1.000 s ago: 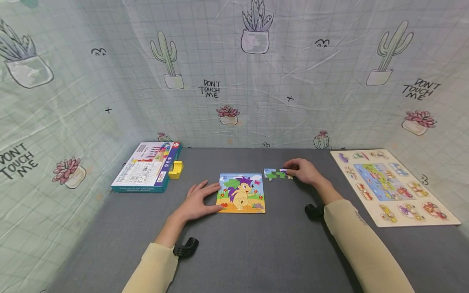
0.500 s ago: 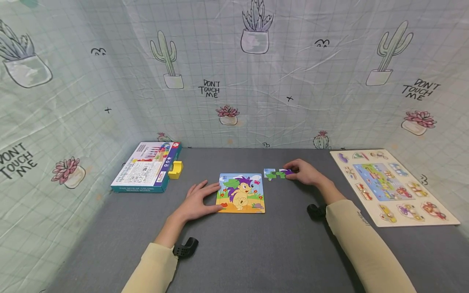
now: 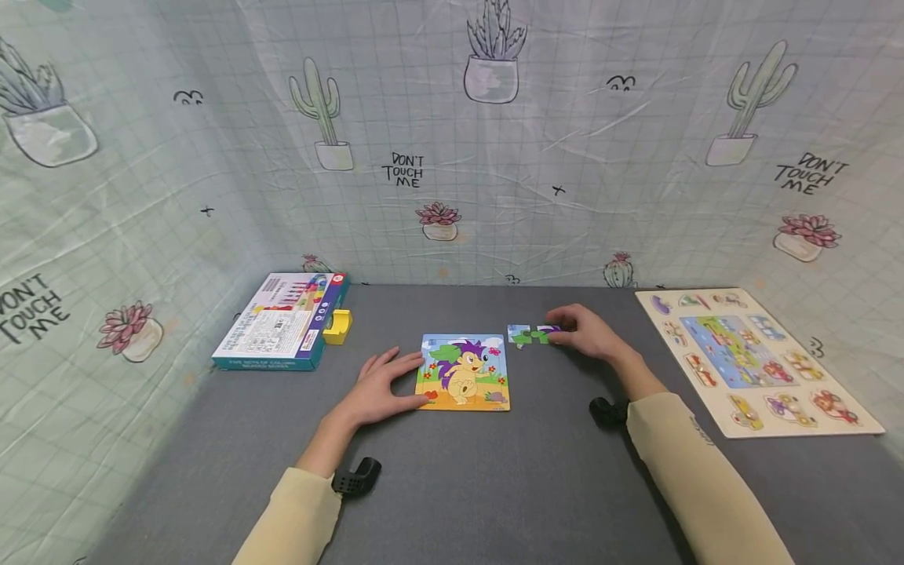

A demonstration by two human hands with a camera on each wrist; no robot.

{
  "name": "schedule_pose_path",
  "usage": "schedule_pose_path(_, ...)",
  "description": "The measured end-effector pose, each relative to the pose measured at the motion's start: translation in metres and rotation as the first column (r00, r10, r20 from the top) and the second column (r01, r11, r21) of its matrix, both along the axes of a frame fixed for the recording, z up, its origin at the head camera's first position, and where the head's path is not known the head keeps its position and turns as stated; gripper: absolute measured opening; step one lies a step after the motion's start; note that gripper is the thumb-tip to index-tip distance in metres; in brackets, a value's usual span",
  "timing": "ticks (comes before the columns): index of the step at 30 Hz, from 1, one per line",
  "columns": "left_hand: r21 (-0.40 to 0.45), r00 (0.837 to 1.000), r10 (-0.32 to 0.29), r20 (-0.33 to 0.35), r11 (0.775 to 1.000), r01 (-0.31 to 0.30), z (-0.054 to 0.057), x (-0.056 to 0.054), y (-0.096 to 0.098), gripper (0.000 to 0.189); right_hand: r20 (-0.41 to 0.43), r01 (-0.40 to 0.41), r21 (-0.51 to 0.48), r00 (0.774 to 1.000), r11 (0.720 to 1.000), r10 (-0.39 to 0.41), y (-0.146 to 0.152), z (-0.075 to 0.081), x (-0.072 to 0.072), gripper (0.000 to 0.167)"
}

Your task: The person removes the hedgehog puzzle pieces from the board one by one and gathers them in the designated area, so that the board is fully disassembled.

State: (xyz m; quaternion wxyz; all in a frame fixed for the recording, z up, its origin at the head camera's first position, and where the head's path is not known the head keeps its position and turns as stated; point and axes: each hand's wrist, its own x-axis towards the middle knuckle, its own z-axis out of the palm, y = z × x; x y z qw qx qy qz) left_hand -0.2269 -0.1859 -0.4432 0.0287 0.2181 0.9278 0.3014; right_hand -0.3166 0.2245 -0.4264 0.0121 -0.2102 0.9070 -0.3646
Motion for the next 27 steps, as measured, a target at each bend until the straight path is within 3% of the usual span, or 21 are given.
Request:
schedule_pose_path(6, 0.000, 1.000, -0.003, 0.001, 1.000, 0.003, 0.001, 0.000, 0.000, 0.074, -0.007, 0.015, -0.055, 1.000, 0.998, -0.015, -0.014, 0.003, 0.009, 0.042)
schedule_pose_path(13, 0.004, 1.000, -0.006, 0.002, 1.000, 0.006, 0.001, 0.000, 0.001, 0.074, 0.011, -0.031, -0.092, 0.999, 0.995, 0.033, -0.038, 0.008, 0.016, 0.044)
schedule_pose_path(27, -0.004, 1.000, 0.007, -0.007, 1.000, -0.007, -0.002, 0.000, 0.000, 0.074, 0.067, -0.073, -0.049, 0.995, 0.996, 0.076, -0.091, 0.011, 0.028, 0.051)
